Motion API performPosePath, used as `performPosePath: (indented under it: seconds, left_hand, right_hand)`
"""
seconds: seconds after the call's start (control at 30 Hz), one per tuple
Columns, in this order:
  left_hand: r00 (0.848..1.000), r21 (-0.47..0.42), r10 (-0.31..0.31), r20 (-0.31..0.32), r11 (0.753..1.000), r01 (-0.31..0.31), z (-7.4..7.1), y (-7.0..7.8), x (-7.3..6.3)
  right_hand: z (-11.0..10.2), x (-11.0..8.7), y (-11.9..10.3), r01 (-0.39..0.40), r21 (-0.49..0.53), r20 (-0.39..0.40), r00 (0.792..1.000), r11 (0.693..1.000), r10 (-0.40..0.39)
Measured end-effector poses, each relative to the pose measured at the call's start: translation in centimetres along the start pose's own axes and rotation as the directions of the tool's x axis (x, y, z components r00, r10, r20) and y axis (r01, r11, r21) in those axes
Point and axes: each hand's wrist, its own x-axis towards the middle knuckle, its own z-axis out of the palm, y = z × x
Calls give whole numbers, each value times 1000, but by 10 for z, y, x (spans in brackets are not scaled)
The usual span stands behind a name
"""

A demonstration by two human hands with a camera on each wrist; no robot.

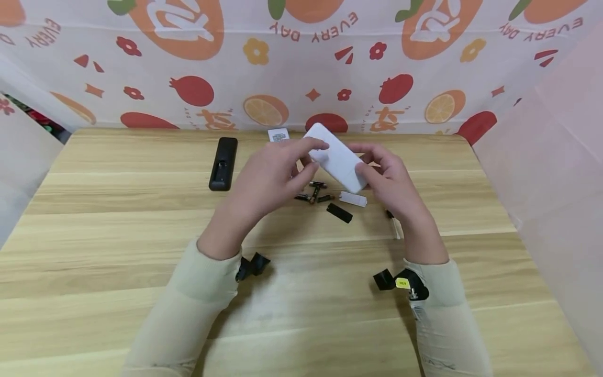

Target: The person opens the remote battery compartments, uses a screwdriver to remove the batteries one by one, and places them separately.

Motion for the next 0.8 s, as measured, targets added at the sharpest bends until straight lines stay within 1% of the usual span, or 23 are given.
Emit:
performPosePath:
  seconds: [0.07,0.13,0.2,0.23,0.3,0.37,0.4,0.47,0.53,0.6,0.7,0.8]
  left_hand:
    - [997,33,57,-44,998,-56,-1,4,-1]
    - [989,82,131,-64,989,-126,1,5,-1]
    - [983,147,179,-42,974,-171,4,5,0]
    - [982,169,186,-17,969,-180,7,6,0]
    - [985,212,167,53,962,-174,12,6,1]
    - [984,231,122,127,961,-149,16,7,1]
    - [982,234,104,156,962,-139,18,7,1]
    - [979,237,77,190,964,-121,21,8,1]
    - [979,238,69,193,964,-115,22,9,2]
    - [982,245,71,178,963,-114,23,9,2]
    - [986,255,75,149,960,-112,21,9,3]
    - [988,260,66,142,960,-101,19,8,3]
  right_hand:
    - [0,-1,0,-1,-11,2,1000,1000,1]
    - [0,-2,1,3,-3,13,1000,1000,-3]
    - [0,-3,1,5,15,27,1000,1000,-6]
    - [0,-4,1,8,22,34,999,1000,-8]
    - [1,-4,1,13,47,50,999,999,-15]
    - [1,-5,1,17,68,66,998,998,-21]
    - [1,-5,1,18,79,76,997,997,-24]
    - [2,-5,-1,18,103,92,995,995,-28]
    - [2,-5,-3,17,109,101,995,994,-28]
    - [3,-5,-5,14,97,99,995,995,-23]
    - [4,-5,-7,11,13,59,998,1000,-11]
    - [5,-4,-5,13,-80,21,1000,997,-11]
